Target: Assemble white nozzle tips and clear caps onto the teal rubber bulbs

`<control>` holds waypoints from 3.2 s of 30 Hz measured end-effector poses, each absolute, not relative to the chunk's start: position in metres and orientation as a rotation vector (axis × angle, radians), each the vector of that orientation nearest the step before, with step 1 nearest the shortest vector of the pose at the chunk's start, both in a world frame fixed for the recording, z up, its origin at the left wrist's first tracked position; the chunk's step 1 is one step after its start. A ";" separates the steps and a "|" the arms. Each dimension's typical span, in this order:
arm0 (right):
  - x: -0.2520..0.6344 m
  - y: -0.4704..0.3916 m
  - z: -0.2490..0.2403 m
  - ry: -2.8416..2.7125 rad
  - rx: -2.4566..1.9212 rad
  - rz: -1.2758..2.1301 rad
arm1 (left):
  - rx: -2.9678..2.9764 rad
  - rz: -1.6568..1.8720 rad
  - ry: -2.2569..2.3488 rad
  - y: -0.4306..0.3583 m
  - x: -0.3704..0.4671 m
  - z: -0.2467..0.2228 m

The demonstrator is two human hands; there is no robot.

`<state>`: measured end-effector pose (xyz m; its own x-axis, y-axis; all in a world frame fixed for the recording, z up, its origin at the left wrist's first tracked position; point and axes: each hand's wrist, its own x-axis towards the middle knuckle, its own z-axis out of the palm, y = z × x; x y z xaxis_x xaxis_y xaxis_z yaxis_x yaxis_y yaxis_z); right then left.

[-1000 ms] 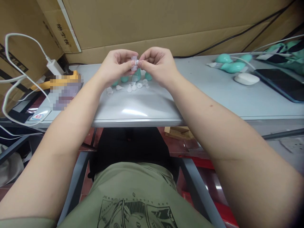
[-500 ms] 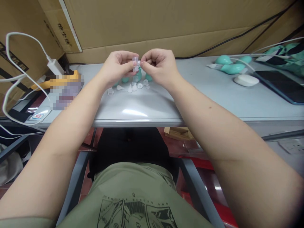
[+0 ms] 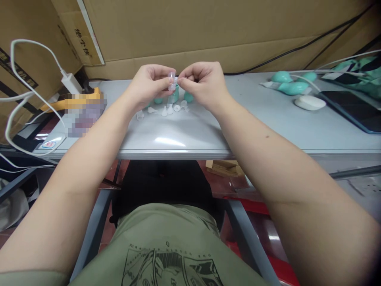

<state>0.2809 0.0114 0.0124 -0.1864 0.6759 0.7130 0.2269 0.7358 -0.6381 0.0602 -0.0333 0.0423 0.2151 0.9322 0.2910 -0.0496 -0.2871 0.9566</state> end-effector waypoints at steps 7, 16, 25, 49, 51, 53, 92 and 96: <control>0.280 0.012 0.011 -1.765 -0.741 0.531 | 1.419 1.240 0.870 -0.038 0.066 0.047; 0.280 0.017 0.005 -1.822 -0.736 0.544 | 1.430 1.215 0.810 -0.037 0.064 0.042; 0.286 0.019 0.014 -1.894 -0.753 0.630 | 1.530 1.155 0.801 -0.036 0.060 0.045; 0.285 0.018 0.016 -1.840 -0.767 0.726 | 1.604 1.165 0.872 -0.035 0.058 0.046; 0.284 0.015 0.020 -1.845 -0.783 0.735 | 1.604 1.180 0.890 -0.036 0.059 0.047; 0.286 0.007 0.025 -1.865 -0.811 0.760 | 1.618 1.170 0.912 -0.038 0.060 0.050; 0.308 -0.018 0.045 -2.271 -1.048 0.558 | 2.617 0.554 1.466 -0.035 0.024 0.072; 0.308 -0.018 0.045 -2.255 -1.023 0.554 | 2.707 0.529 1.549 -0.052 0.017 0.088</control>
<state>0.3076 -0.0175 0.0450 -0.5266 0.7773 0.3444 0.5294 0.6168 -0.5825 0.0173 -0.0519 0.0882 0.4645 0.8342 0.2972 0.8417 -0.5203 0.1447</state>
